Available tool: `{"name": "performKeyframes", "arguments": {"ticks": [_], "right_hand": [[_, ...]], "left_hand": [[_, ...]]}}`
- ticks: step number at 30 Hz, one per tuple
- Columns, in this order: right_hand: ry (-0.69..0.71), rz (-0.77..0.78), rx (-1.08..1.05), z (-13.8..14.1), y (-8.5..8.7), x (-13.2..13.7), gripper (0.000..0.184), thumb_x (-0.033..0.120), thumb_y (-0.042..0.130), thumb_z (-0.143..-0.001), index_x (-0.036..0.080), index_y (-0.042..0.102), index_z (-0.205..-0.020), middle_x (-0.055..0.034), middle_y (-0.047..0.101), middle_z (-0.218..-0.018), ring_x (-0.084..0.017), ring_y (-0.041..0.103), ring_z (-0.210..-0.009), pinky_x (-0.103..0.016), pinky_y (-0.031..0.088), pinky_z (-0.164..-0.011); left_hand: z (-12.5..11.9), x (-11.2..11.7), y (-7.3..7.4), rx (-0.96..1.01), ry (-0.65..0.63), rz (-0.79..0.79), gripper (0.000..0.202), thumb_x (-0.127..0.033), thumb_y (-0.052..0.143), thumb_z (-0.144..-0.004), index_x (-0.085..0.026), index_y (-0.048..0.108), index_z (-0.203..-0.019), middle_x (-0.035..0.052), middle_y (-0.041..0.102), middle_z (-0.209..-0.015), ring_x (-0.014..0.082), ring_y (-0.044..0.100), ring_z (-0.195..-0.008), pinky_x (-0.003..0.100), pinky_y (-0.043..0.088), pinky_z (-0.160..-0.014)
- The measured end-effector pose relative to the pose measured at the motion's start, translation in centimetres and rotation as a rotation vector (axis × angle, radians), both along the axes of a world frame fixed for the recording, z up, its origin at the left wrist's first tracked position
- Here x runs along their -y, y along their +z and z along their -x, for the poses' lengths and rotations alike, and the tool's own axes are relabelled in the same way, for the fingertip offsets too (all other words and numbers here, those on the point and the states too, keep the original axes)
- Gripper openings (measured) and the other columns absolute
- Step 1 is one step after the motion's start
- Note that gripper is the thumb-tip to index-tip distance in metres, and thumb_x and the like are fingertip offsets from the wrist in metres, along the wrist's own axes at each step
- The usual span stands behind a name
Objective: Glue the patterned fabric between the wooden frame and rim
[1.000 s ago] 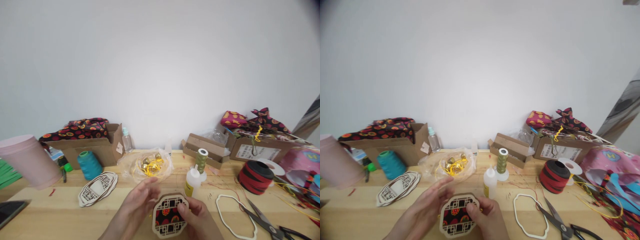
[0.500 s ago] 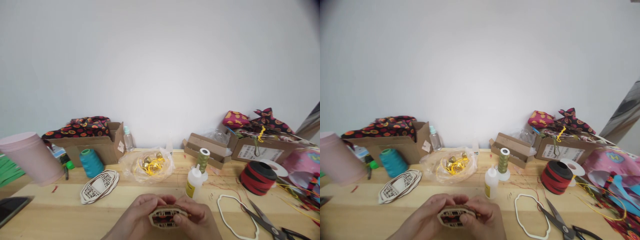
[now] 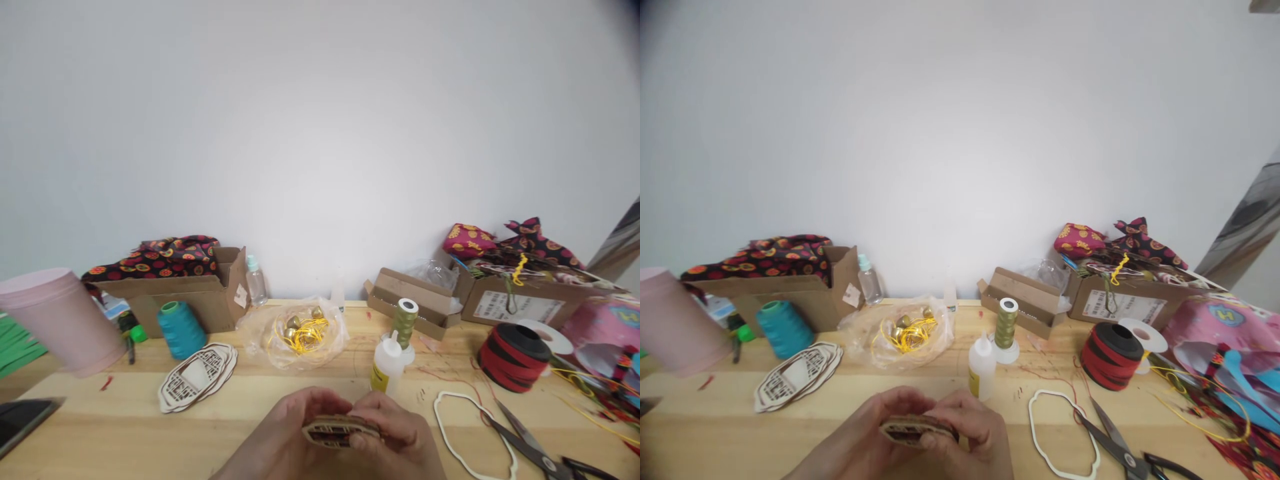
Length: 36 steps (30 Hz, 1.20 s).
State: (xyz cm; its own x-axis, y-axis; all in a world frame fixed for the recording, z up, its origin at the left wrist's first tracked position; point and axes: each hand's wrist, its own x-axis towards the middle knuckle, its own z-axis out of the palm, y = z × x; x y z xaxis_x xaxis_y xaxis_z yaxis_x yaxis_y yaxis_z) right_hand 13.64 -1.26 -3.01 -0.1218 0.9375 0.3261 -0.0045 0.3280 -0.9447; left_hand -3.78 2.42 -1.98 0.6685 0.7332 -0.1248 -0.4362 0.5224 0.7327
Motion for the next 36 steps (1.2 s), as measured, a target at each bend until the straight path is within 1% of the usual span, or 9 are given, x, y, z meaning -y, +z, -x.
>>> {"name": "performKeyframes", "arguments": {"ticks": [3, 8, 11, 14, 18, 22, 26, 31, 36], "right_hand": [[0.010, -0.032, 0.011, 0.0, -0.1, 0.1, 0.018, 0.035, 0.065, -0.073, 0.032, 0.071, -0.090, -0.0050, 0.065, -0.075, -0.018, 0.059, -0.070, -0.028, 0.047, -0.064], [0.012, -0.072, 0.028, 0.0, -0.1, 0.1, 0.019, 0.029, 0.065, -0.074, 0.033, 0.070, -0.092, -0.0042, 0.065, -0.077, -0.017, 0.060, -0.069, -0.026, 0.048, -0.063], [-0.004, -0.126, 0.068, 0.2, -0.1, 0.0, 0.018, 0.028, 0.065, -0.074, 0.031, 0.071, -0.091, -0.0038, 0.065, -0.075, -0.016, 0.061, -0.069, -0.025, 0.048, -0.063], [-0.008, -0.184, 0.128, 0.4, -0.2, 0.0, 0.016, 0.027, 0.065, -0.074, 0.027, 0.072, -0.088, -0.0049, 0.066, -0.074, -0.016, 0.061, -0.070, -0.024, 0.048, -0.063], [-0.001, -0.271, 0.195, 0.5, -0.5, 0.0, 0.016, 0.025, 0.065, -0.074, 0.022, 0.072, -0.088, -0.0061, 0.066, -0.073, -0.016, 0.062, -0.068, -0.023, 0.048, -0.061], [-0.022, -0.376, 0.326, 0.6, -0.7, -0.1, 0.020, 0.021, 0.065, -0.074, 0.022, 0.070, -0.093, -0.0056, 0.067, -0.074, -0.014, 0.063, -0.068, -0.019, 0.049, -0.060], [-0.104, -0.531, 0.395, 1.1, -0.9, 0.0, 0.014, 0.024, 0.065, -0.074, 0.022, 0.070, -0.087, -0.0040, 0.067, -0.068, -0.013, 0.062, -0.064, -0.019, 0.048, -0.058], [-0.178, -0.551, 0.448, 1.4, -0.9, 0.3, 0.006, 0.022, 0.065, -0.074, 0.021, 0.070, -0.076, -0.0016, 0.064, -0.063, -0.011, 0.059, -0.059, -0.017, 0.045, -0.053], [-0.210, -0.594, 0.485, 1.2, -0.9, 0.3, 0.010, 0.024, 0.065, -0.074, 0.024, 0.069, -0.083, -0.0001, 0.063, -0.063, -0.010, 0.056, -0.055, -0.017, 0.043, -0.049]], "left_hand": [[0.2, 0.1, 0.2, 0.071, -0.008, 0.076, 0.043, -0.050, 0.061, -0.069, -0.013, 0.068, -0.090, 0.0103, 0.070, -0.097, 0.0225, 0.060, -0.095, 0.034, 0.039, -0.087], [0.3, 0.3, 0.9, 0.013, -0.045, 0.094, 0.030, -0.031, 0.069, -0.067, -0.018, 0.066, -0.093, 0.0084, 0.070, -0.098, 0.0198, 0.062, -0.092, 0.032, 0.040, -0.083], [0.4, 0.3, 1.2, 0.019, -0.056, 0.085, 0.030, -0.029, 0.068, -0.067, -0.018, 0.066, -0.095, 0.0082, 0.070, -0.100, 0.0210, 0.060, -0.095, 0.033, 0.039, -0.085], [0.5, 0.2, 1.0, 0.007, -0.064, 0.024, 0.035, -0.032, 0.067, -0.067, -0.019, 0.064, -0.100, 0.0083, 0.068, -0.103, 0.0242, 0.057, -0.102, 0.035, 0.036, -0.089], [0.6, -0.2, 0.3, -0.077, -0.074, -0.085, 0.044, -0.026, 0.070, -0.063, -0.020, 0.061, -0.105, 0.0089, 0.066, -0.109, 0.0256, 0.055, -0.105, 0.038, 0.034, -0.091], [0.8, -0.6, -0.3, -0.114, -0.047, -0.142, 0.050, -0.031, 0.074, -0.058, -0.022, 0.061, -0.105, 0.0085, 0.065, -0.109, 0.0274, 0.053, -0.108, 0.041, 0.031, -0.095], [0.9, -0.7, -0.6, -0.250, -0.035, -0.247, 0.051, -0.033, 0.075, -0.058, -0.026, 0.060, -0.106, 0.0073, 0.064, -0.112, 0.0268, 0.050, -0.111, 0.041, 0.030, -0.097], [0.8, -0.5, -1.1, -0.293, -0.022, -0.311, 0.052, -0.035, 0.077, -0.055, -0.030, 0.061, -0.104, 0.0050, 0.063, -0.112, 0.0261, 0.050, -0.112, 0.041, 0.030, -0.098], [0.7, 0.0, -1.1, -0.379, 0.060, -0.353, 0.058, -0.042, 0.077, -0.052, -0.028, 0.060, -0.105, 0.0083, 0.060, -0.115, 0.0309, 0.045, -0.116, 0.044, 0.029, -0.098]]}}
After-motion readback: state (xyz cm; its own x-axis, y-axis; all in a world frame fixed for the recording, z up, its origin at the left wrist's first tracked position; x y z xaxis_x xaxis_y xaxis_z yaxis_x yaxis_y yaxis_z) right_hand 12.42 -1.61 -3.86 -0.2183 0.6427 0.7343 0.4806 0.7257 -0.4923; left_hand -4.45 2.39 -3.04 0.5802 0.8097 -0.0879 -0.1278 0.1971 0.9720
